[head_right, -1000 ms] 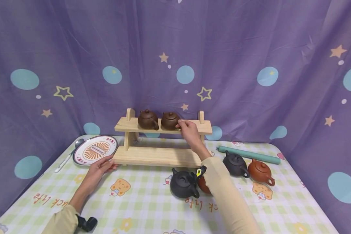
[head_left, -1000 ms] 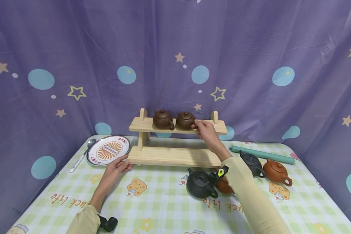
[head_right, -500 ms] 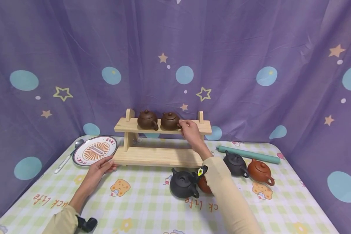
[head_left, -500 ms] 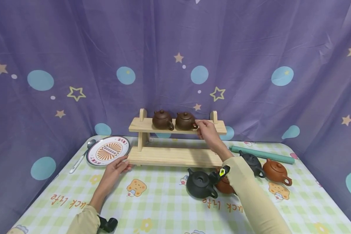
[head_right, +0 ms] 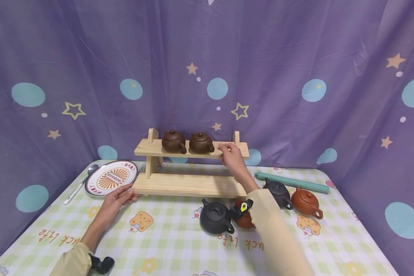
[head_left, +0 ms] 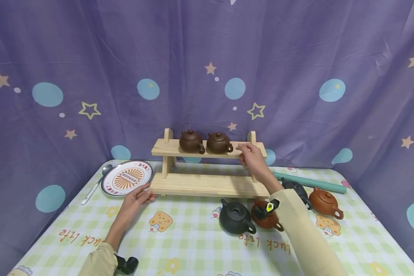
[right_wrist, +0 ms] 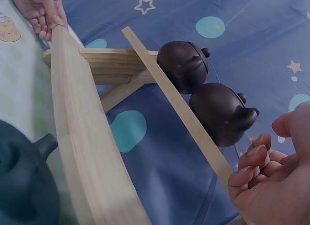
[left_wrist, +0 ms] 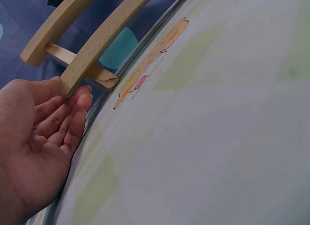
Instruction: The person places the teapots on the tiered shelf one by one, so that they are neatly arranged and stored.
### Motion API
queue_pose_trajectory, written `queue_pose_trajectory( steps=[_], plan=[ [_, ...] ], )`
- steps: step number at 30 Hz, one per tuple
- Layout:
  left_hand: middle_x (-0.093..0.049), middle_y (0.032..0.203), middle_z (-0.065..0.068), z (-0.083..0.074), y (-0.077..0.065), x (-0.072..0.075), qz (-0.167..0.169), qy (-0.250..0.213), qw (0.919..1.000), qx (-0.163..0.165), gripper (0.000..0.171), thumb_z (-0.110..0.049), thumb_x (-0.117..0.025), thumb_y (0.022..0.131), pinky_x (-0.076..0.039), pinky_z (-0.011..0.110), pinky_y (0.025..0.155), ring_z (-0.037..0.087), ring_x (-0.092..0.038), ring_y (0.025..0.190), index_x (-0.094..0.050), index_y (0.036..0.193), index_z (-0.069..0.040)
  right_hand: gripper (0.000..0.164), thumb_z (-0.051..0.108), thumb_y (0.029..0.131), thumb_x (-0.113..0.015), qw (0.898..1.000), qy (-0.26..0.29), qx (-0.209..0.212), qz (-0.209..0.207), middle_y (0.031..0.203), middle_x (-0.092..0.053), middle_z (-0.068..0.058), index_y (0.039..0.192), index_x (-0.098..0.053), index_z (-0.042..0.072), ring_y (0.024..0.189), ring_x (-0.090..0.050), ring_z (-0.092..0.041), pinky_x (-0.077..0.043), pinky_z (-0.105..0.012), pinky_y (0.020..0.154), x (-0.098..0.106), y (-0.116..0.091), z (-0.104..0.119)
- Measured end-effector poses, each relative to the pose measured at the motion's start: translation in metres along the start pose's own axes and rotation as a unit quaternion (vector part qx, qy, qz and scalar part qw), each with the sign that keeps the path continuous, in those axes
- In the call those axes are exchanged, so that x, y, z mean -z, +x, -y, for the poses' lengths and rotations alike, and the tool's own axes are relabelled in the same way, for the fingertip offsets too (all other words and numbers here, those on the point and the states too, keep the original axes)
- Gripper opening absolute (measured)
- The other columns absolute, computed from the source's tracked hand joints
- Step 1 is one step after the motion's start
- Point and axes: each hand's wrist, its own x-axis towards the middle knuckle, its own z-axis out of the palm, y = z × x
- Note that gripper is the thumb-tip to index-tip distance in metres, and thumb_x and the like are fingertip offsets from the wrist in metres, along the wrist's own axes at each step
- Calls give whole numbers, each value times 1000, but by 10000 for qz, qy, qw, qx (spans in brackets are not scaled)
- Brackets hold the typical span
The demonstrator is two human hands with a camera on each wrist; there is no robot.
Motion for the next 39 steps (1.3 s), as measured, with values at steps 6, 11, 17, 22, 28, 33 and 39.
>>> queue_pose_trajectory(
  steps=[6, 11, 17, 22, 28, 33, 39],
  plan=[
    [-71, 120, 22, -1, 0, 0, 2, 43, 10000, 15, 53, -21, -54, 110, -55, 19, 89, 8, -70, 93, -41, 152, 8, 31, 19, 112, -45, 9999, -61, 69, -99, 73, -45, -3, 116, -58, -9, 63, -41, -11, -37, -25, 57, 11, -10, -11],
    [-71, 119, 21, -1, 0, 0, -16, 29, 10000, 59, 52, -21, -54, 110, -54, 18, 89, 8, -70, 92, -42, 152, 7, 26, 17, 112, -46, 9999, -39, 105, -94, 75, -44, -5, 108, -57, -5, 65, -41, -13, -38, -26, 58, 21, -21, -19],
    [-71, 120, 21, -1, 0, 1, 6, 41, 10000, 47, 53, -21, -54, 110, -55, 18, 89, 8, -70, 93, -41, 152, 8, 30, 20, 113, -44, 9998, -216, -18, -49, 77, -45, -5, 116, -58, -6, 67, -41, -13, -39, -27, 60, 34, -38, -28],
    [-71, 120, 23, -3, 0, 0, -30, 11, 10000, 41, 52, -20, -54, 110, -55, 19, 89, 8, -70, 92, -42, 152, 8, 34, 21, 112, -46, 9992, -347, -154, -92, 76, -45, -4, 122, -56, -10, 67, -42, -12, -40, -27, 61, 45, -50, -35],
    [-71, 119, 22, -3, -1, 0, -16, 9, 10000, 16, 52, -20, -54, 110, -54, 18, 89, 8, -70, 92, -42, 152, 8, 36, 21, 112, -45, 9987, -426, -249, -138, 75, -43, -4, 125, -55, -11, 65, -41, -13, -39, -28, 60, 58, -64, -44],
    [-71, 120, 22, -2, 0, 0, -8, 32, 10000, 62, 51, -20, -54, 110, -54, 18, 89, 7, -70, 92, -42, 152, 7, 33, 20, 113, -44, 9989, -364, -273, -150, 75, -43, -5, 121, -56, -9, 65, -41, -13, -40, -29, 59, 67, -75, -53],
    [-71, 121, 22, -2, 0, 0, 9, 82, 9999, 79, 53, -22, -55, 110, -54, 19, 90, 8, -70, 94, -41, 152, 7, 38, 23, 113, -45, 9985, -417, -327, -150, 76, -42, -5, 126, -54, -12, 65, -41, -13, -39, -28, 59, 74, -85, -59]
  ],
)
